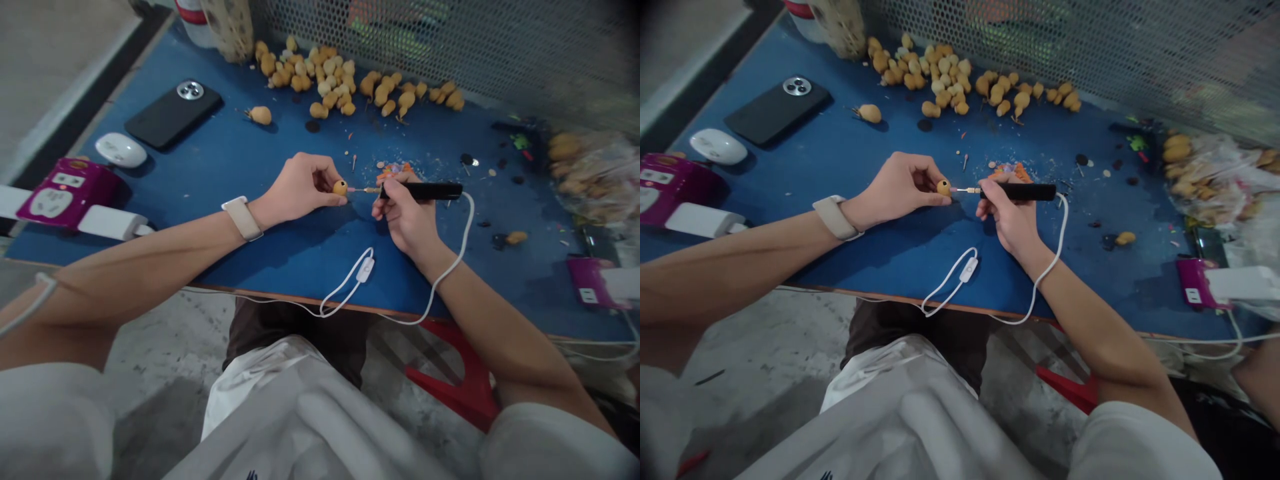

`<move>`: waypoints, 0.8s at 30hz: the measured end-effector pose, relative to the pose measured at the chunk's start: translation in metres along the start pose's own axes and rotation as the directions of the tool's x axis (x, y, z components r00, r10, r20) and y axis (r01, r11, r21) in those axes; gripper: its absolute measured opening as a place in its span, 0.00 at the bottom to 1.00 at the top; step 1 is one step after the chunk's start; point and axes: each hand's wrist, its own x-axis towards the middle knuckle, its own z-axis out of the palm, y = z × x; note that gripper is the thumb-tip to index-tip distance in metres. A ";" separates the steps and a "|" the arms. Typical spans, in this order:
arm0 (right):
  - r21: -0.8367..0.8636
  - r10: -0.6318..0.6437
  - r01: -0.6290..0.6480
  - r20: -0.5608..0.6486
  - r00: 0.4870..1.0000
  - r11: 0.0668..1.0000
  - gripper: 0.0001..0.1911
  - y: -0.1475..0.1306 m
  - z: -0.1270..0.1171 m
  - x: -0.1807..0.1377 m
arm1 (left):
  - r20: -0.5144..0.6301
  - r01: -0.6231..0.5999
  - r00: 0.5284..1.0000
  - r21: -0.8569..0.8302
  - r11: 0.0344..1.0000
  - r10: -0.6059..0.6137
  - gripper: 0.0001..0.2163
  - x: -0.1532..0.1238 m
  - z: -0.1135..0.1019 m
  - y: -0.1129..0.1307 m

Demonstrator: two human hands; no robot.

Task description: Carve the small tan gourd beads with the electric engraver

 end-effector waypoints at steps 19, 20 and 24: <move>0.131 0.041 -0.044 0.024 0.999 0.990 0.34 -0.001 -0.008 0.005 | 0.043 -0.100 0.994 -0.072 0.992 0.103 0.17 0.003 -0.006 -0.007; 0.138 0.055 -0.059 0.033 0.998 0.989 0.34 -0.002 -0.009 0.006 | 0.053 -0.099 0.993 -0.090 0.991 0.104 0.19 0.004 -0.007 -0.008; 0.134 0.108 -0.115 0.058 0.992 0.984 0.32 -0.002 -0.010 0.007 | 0.066 -0.089 0.993 -0.182 0.979 0.102 0.22 0.006 -0.006 -0.012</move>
